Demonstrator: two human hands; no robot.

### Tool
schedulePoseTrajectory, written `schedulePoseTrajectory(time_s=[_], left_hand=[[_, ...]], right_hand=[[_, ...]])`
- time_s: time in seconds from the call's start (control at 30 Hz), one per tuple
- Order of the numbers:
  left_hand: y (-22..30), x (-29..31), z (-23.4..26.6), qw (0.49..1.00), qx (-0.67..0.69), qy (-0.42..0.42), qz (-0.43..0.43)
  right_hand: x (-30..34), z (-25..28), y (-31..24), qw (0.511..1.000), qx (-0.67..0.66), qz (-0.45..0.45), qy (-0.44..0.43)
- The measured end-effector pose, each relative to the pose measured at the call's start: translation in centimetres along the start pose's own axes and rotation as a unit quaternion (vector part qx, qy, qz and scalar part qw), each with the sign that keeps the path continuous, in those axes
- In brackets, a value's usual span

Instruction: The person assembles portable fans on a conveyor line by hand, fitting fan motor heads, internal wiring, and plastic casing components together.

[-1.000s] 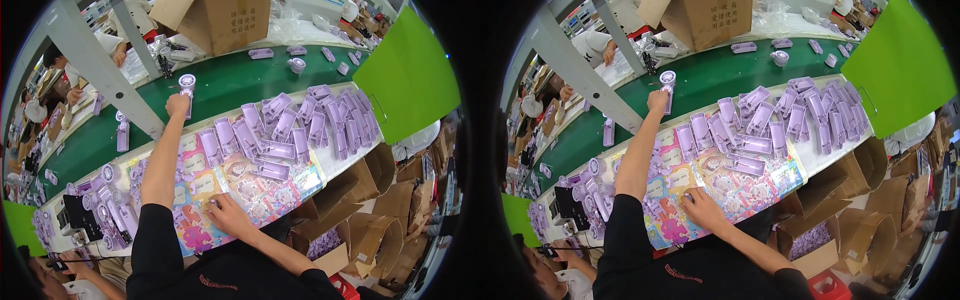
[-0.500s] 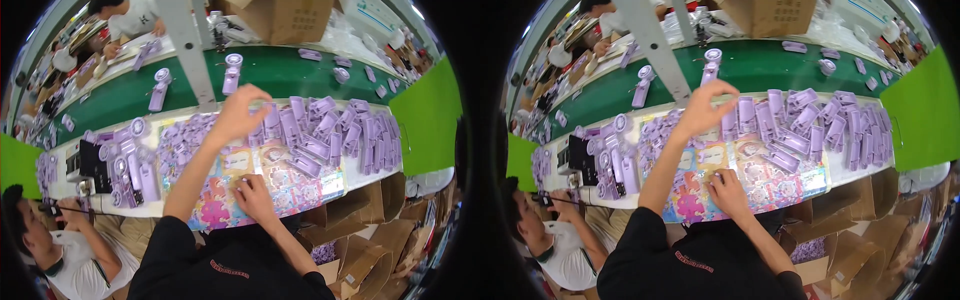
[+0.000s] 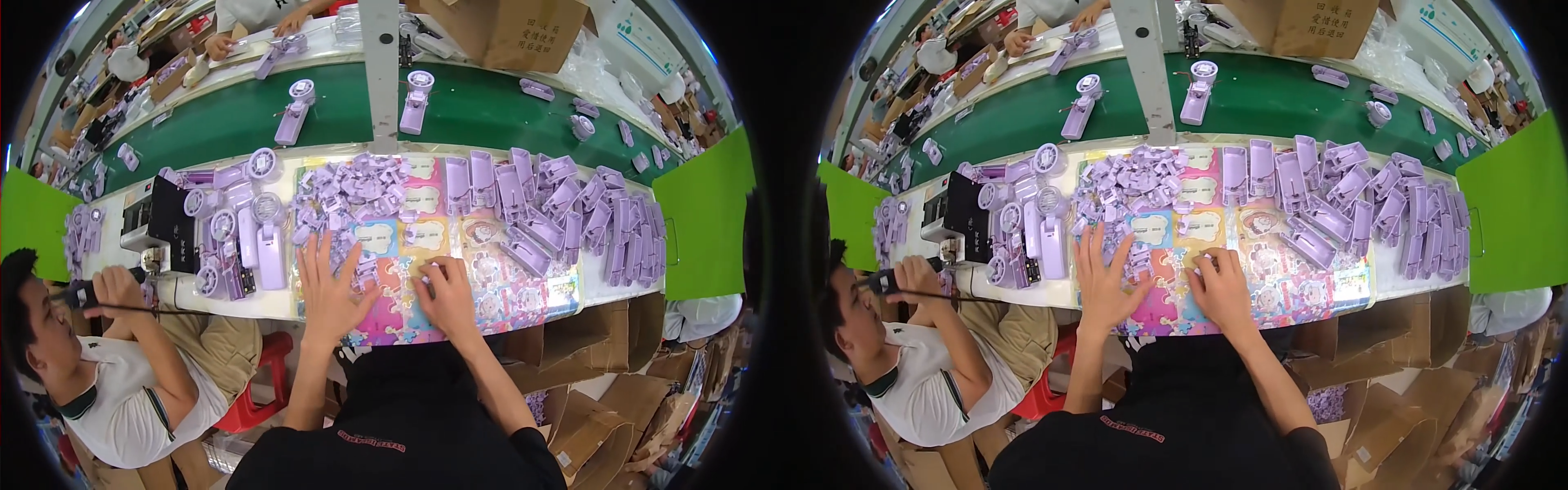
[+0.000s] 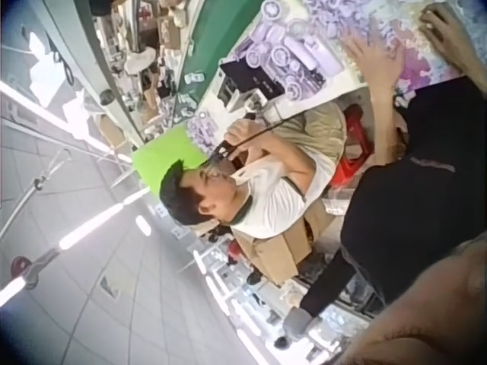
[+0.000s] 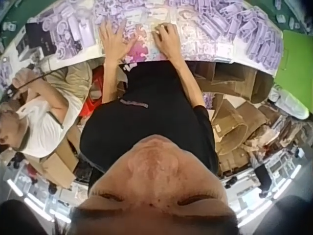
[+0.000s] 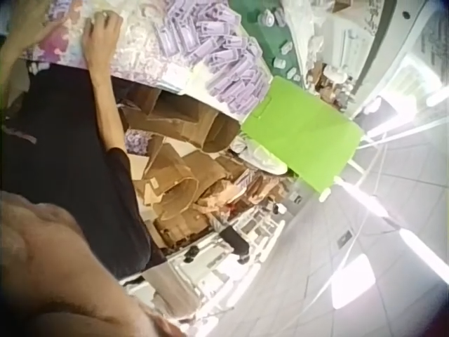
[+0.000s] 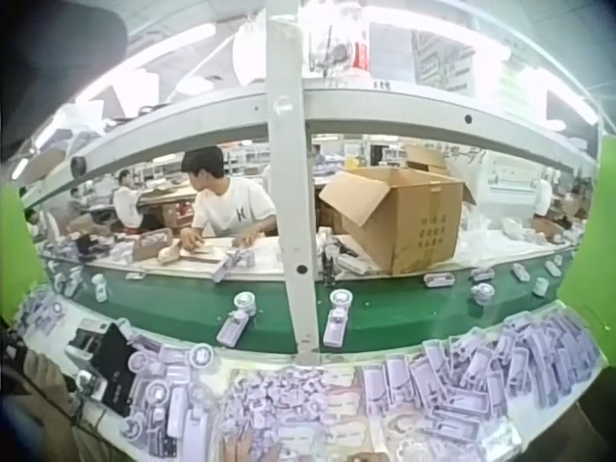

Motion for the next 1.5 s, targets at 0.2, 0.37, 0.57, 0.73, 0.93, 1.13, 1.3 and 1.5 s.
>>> schedulePoseTrajectory(time_s=[0.2,0.37,0.57,0.73,0.93,1.13,1.3,1.5], left_hand=[[-0.9,-1.3,-2.5,0.999,0.022,0.026,0.007],[-1.3,-1.2,-2.6,0.999,0.034,0.023,0.011],[-1.1,-1.3,-2.5,0.998,0.049,0.029,0.014],[-1.3,-1.1,-2.6,0.999,0.040,0.022,0.017],[-1.3,-1.2,-2.7,0.999,0.040,0.027,0.020],[-1.0,-1.3,-2.6,0.999,0.023,0.024,0.017],[-1.0,-1.2,-2.5,0.999,0.017,0.022,0.018],[-0.8,-1.5,-2.5,0.999,0.017,0.024,0.015]], right_hand=[[0.5,-0.1,0.3,1.000,0.005,-0.013,-0.002],[0.6,-0.2,0.4,1.000,0.012,-0.010,-0.006],[0.4,-0.1,0.4,1.000,0.013,-0.013,-0.004],[0.4,-0.2,0.0,1.000,0.001,0.000,-0.006],[0.7,0.1,0.2,1.000,-0.001,-0.011,-0.002],[0.6,0.3,0.2,1.000,-0.001,-0.013,-0.005],[0.7,0.1,0.2,1.000,-0.003,-0.011,-0.006],[0.8,0.2,0.3,1.000,0.006,-0.005,-0.012]])
Point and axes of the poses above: each hand's wrist, its own x-axis away from the middle knuckle, its own z-axis out of the back of the hand, y = z × x, the point moved 8 cm from there along -x, towards the middle knuckle, and after that the axes turned 12 degrees about -x, right-handed, at the moved point
